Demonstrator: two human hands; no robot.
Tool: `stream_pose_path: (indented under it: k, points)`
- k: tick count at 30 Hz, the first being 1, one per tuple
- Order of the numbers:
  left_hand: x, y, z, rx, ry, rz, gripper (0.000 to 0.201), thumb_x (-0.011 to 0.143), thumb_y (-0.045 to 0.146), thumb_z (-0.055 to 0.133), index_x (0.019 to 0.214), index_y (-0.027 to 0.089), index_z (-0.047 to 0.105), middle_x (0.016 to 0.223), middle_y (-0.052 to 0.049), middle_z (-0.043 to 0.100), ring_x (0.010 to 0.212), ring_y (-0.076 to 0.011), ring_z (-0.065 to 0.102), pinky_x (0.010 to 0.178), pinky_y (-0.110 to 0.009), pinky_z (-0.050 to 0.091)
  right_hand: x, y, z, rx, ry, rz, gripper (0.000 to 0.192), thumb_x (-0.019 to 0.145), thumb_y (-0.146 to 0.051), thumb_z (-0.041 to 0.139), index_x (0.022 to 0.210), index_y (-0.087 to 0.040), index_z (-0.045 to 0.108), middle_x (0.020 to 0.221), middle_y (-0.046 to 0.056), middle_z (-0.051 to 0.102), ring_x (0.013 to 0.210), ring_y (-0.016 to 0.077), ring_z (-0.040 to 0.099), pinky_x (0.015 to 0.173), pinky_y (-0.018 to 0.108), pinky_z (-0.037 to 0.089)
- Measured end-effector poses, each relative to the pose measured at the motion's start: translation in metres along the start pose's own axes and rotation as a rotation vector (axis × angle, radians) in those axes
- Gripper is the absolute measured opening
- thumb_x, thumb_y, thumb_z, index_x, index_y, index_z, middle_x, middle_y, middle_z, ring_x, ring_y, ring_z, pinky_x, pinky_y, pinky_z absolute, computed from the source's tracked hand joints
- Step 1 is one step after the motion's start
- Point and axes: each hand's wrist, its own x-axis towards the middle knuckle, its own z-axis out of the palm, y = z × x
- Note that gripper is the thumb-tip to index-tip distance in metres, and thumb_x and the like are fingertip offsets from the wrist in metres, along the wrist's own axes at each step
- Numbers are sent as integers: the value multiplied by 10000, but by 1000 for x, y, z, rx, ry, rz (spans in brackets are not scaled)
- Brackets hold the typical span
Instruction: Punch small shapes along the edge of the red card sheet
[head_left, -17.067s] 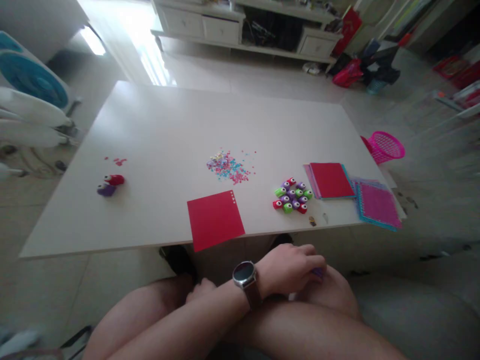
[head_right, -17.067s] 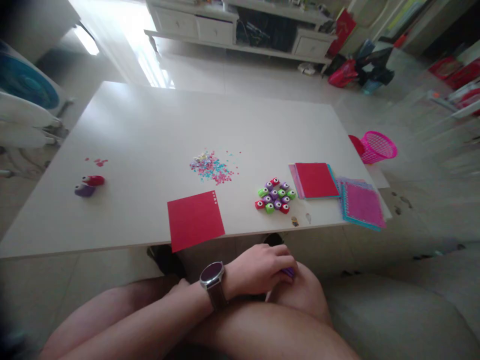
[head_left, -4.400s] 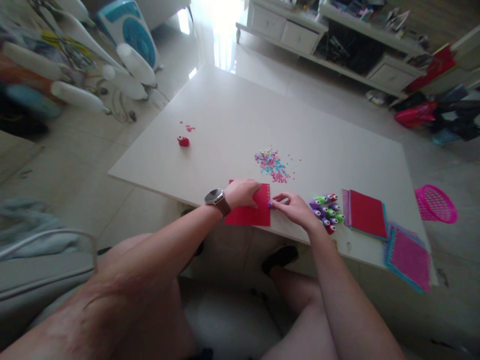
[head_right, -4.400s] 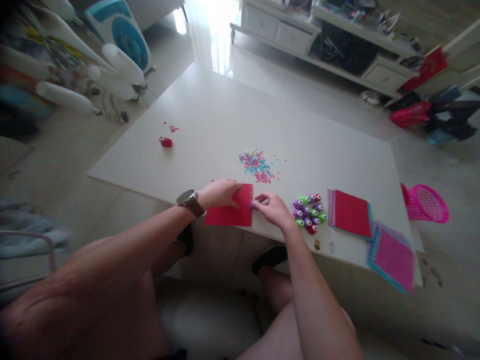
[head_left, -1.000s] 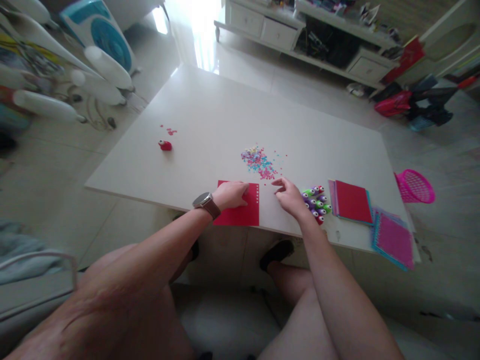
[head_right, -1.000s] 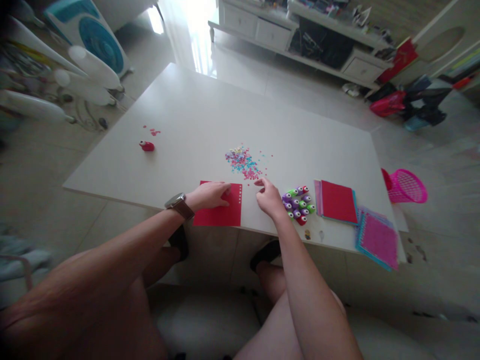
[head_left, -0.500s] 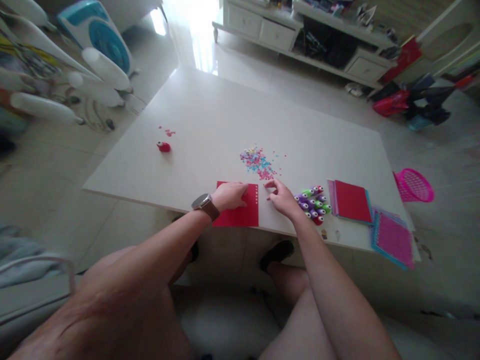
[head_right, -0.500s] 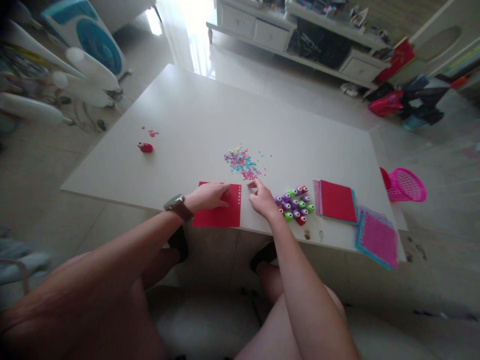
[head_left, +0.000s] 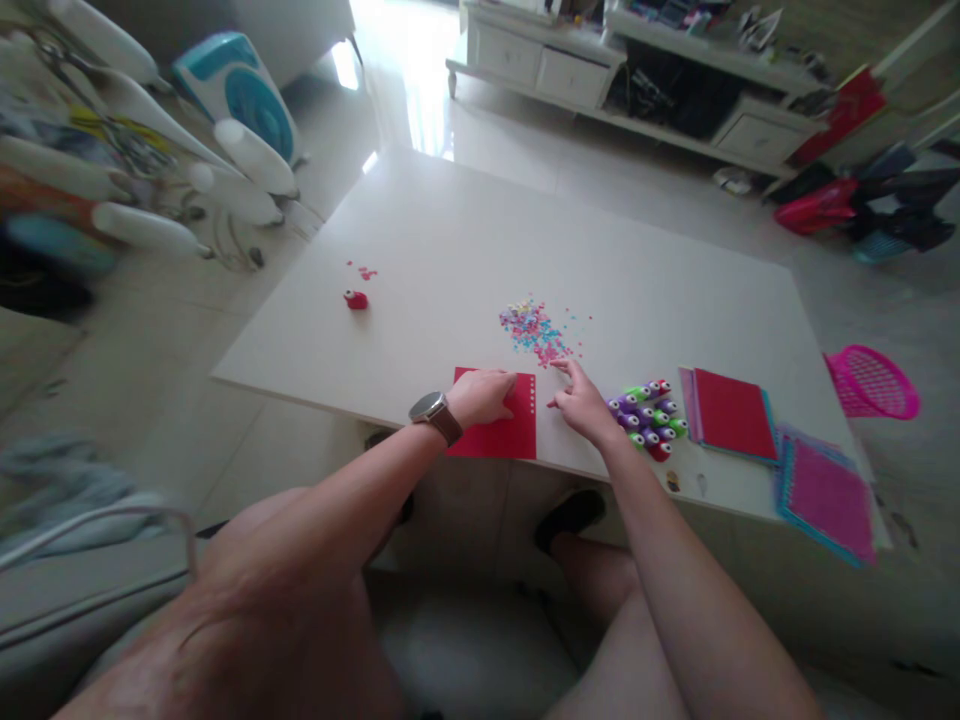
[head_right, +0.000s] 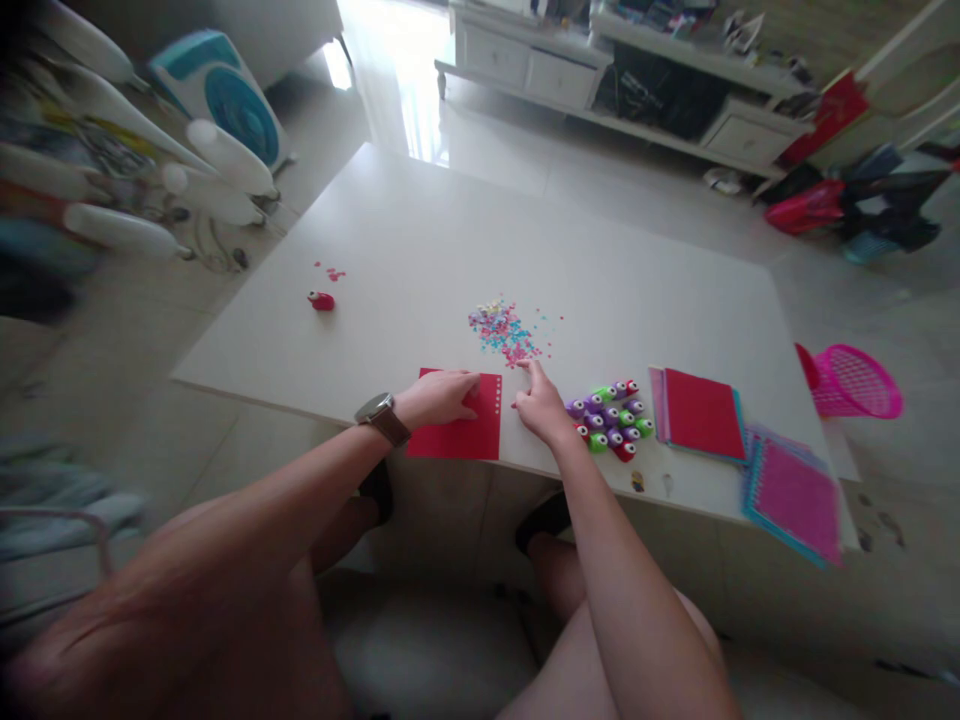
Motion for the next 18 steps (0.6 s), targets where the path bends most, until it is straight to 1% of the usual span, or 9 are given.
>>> stream_pose_path:
  k: [3,4,5,8,9,11,14,16,18]
  points:
    - [0,-2,2,-42,49,31,201,877,277,684,1058,191,664,1122,-113,758,1013,-276,702,790,-348,500,1,-4,-1,-78,38,-39,651,758,-83,490,1393,-210,547,996,39,718,711,187,675,776,332,546]
    - [0,-3,2,-68,67,26,188,881,273,672,1052,195,665,1101,-105,760,996,-271,700,785,-347,502,1,-6,-1,-94,43,-54,646,762,-87,491,1394,-207,555,965,37,713,714,193,671,773,334,542]
    - [1,-6,1,-91,80,15,169,894,270,649,1048,201,666,1080,-94,758,977,-261,697,780,-343,504,1,-8,0,-104,47,-73,637,762,-88,492,1384,-205,565,992,47,717,717,191,667,773,334,539]
    - [2,-21,-8,-126,161,-60,163,936,260,591,1071,212,667,1086,-80,738,970,-233,684,817,-332,523,2,-12,5,-129,69,-163,559,757,-84,494,1291,-200,612,1252,101,696,704,158,638,794,335,541]
    - [2,-29,-12,-127,213,-103,179,941,258,590,1095,211,668,1117,-87,726,1004,-233,679,861,-339,530,2,-12,7,-140,81,-197,521,759,-83,495,1250,-196,625,1308,112,677,692,149,625,803,341,543]
    - [-2,-48,-23,-128,349,-241,229,937,259,614,1151,204,671,1196,-111,700,1112,-254,658,969,-371,532,3,-11,11,-163,97,-259,461,770,-83,495,1195,-191,639,1311,120,671,684,150,613,815,355,547]
    - [-14,-83,-38,-96,530,-526,382,936,269,631,1309,189,642,1402,-162,626,1334,-313,567,1105,-445,497,2,-7,13,-194,99,-329,420,788,-76,489,1161,-187,647,1255,119,671,719,165,630,820,363,552]
    - [-27,-107,-45,-70,597,-682,561,927,286,649,1467,170,548,1631,-185,450,1520,-358,403,1201,-501,429,1,-5,13,-204,96,-350,397,804,-74,487,1148,-187,649,1248,117,660,725,166,640,816,366,556]
    - [-38,-128,-48,-58,567,-765,687,924,288,639,1568,144,448,1747,-193,270,1619,-384,235,1262,-542,358,0,-5,12,-204,94,-353,386,807,-70,493,1138,-190,650,1238,113,652,725,165,646,815,368,564]
